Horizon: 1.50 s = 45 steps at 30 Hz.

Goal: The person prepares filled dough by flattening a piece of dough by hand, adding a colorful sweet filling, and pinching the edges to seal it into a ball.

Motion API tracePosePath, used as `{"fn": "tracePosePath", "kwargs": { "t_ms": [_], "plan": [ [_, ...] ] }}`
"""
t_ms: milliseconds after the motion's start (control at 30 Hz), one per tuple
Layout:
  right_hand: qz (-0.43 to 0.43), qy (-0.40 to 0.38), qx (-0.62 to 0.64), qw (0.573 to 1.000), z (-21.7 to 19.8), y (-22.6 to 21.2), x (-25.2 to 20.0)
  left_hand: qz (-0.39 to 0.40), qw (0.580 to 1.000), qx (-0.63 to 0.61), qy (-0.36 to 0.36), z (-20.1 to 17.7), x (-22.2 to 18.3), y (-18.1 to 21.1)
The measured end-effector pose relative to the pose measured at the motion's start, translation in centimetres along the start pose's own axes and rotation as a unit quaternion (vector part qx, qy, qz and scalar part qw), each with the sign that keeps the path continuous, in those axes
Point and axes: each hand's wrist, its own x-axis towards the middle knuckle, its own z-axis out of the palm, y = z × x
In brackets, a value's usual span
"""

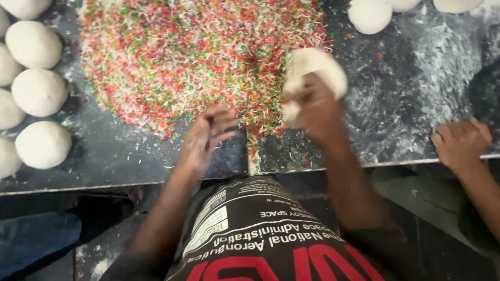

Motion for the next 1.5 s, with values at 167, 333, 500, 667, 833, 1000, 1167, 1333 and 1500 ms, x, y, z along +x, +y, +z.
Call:
{"fn": "tracePosePath", "kwargs": {
  "t_ms": [167,333,500,667,833,1000,1167,1333,1500],
  "plan": [
    [0.008,-0.160,-0.024,0.987,6.8,-4.7,-0.8,0.036,0.943,-0.326,0.064,-2.6,0.5,-0.1],
    [-0.090,-0.049,-0.335,0.937,4.7,-1.0,-0.3,0.159,0.933,-0.281,0.160,-8.2,-7.0,4.9],
    [-0.086,-0.201,-0.487,0.846,12.2,0.6,-0.1,0.135,0.947,-0.218,0.193,-9.7,-10.8,6.5],
    [-0.006,-0.136,-0.475,0.869,17.9,1.8,10.4,0.098,0.952,-0.205,0.207,-8.8,-9.8,6.3],
    [-0.006,-0.095,-0.463,0.881,19.0,1.7,15.1,0.060,0.949,-0.250,0.184,-8.4,-8.3,6.7],
    [-0.110,-0.104,-0.531,0.834,17.6,0.9,12.8,0.033,0.944,-0.289,0.157,-8.5,-7.1,6.6],
    [-0.091,-0.104,-0.501,0.854,16.9,2.1,12.0,0.026,0.935,-0.334,0.118,-7.8,-4.4,5.7],
    [-0.162,-0.113,-0.490,0.849,15.6,2.6,10.9,-0.025,0.940,-0.332,0.077,-6.1,-2.2,3.6],
    [-0.150,-0.095,-0.283,0.942,12.8,-0.4,11.6,-0.074,0.945,-0.313,0.055,-3.5,-0.3,0.9]
  ]
}}
